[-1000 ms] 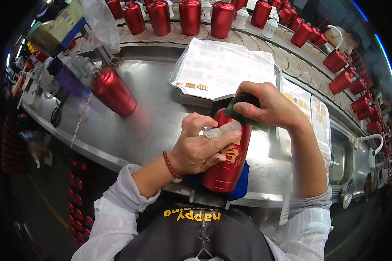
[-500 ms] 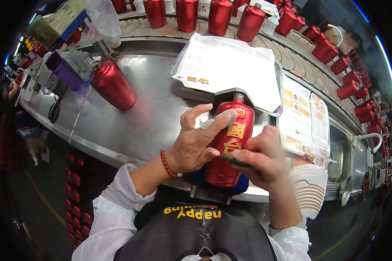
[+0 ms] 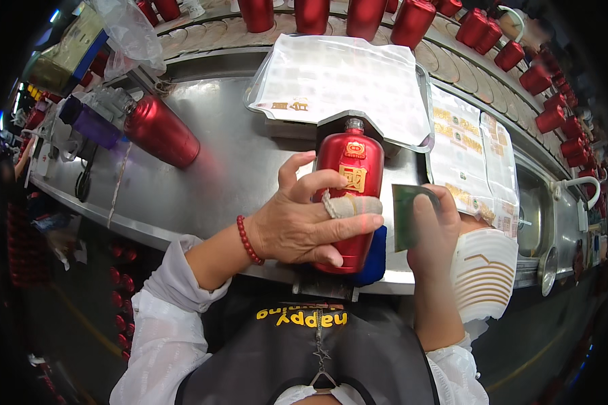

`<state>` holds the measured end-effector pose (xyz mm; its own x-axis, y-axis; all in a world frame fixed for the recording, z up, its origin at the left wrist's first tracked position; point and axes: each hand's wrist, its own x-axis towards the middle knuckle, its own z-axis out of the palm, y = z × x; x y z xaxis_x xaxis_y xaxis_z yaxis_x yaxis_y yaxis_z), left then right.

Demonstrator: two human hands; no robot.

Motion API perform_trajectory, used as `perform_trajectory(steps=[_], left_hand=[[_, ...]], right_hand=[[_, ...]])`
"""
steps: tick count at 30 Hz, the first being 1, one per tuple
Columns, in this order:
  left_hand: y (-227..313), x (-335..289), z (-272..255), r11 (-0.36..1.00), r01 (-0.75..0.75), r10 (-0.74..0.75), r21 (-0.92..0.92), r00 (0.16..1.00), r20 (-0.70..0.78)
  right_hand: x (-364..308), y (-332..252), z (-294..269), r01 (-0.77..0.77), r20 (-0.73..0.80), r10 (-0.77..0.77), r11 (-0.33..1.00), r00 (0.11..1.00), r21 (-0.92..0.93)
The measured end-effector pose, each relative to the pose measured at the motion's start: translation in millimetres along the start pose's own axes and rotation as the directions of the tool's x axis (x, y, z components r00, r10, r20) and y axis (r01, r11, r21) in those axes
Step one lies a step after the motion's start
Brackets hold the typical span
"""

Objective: The person applies printed labels to red cylindrical containers on a rotating stand. They smooth the labels with a green card, then use a wooden stick to press the edges. Finished containers are placed on a nearby tray.

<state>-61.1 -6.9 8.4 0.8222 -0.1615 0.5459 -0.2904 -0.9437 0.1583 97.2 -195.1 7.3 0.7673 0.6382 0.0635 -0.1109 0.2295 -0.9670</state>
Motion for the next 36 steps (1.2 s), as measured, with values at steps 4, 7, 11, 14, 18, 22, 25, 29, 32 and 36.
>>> perform_trajectory(steps=[4,7,11,14,18,22,25,29,32,36], left_hand=[[30,-20,8,0.998,0.047,-0.051,-0.042,0.994,-0.096],[46,-46,21,0.979,0.201,-0.198,-0.002,0.958,-0.206],[54,-54,38,0.894,0.444,-0.445,-0.058,0.866,-0.226],[53,-55,35,0.839,0.529,-0.541,-0.126,0.835,-0.102],[60,-51,22,0.840,0.543,-0.541,0.004,0.837,-0.080],[68,-40,21,0.850,0.526,-0.517,0.035,0.845,-0.140],[67,-42,19,0.833,0.553,-0.548,0.023,0.830,-0.101],[68,-52,30,0.827,0.561,-0.561,-0.042,0.815,-0.144],[64,-50,34,0.839,0.537,-0.544,-0.087,0.833,-0.099],[61,-56,42,0.832,0.532,-0.552,-0.157,0.822,-0.140]], right_hand=[[-1,2,27,-0.174,0.058,0.166,0.961,0.985,0.214],[-5,19,30,-0.030,0.046,0.030,1.000,0.998,-0.005],[0,31,16,0.076,0.036,-0.071,0.979,0.997,-0.188],[7,15,17,0.467,0.152,-0.463,0.708,0.873,-0.529],[-6,-48,20,0.849,0.793,-0.324,0.320,0.516,-0.421],[61,-42,27,0.423,0.610,-0.085,0.795,0.787,-0.435],[55,-42,37,0.914,0.817,-0.412,0.125,0.402,-0.387],[34,-59,29,0.724,0.937,-0.115,0.668,0.330,-0.173],[62,-26,6,0.700,0.558,-0.440,0.563,0.704,-0.440],[-4,-36,-1,0.842,0.889,-0.268,0.500,0.371,-0.200]])
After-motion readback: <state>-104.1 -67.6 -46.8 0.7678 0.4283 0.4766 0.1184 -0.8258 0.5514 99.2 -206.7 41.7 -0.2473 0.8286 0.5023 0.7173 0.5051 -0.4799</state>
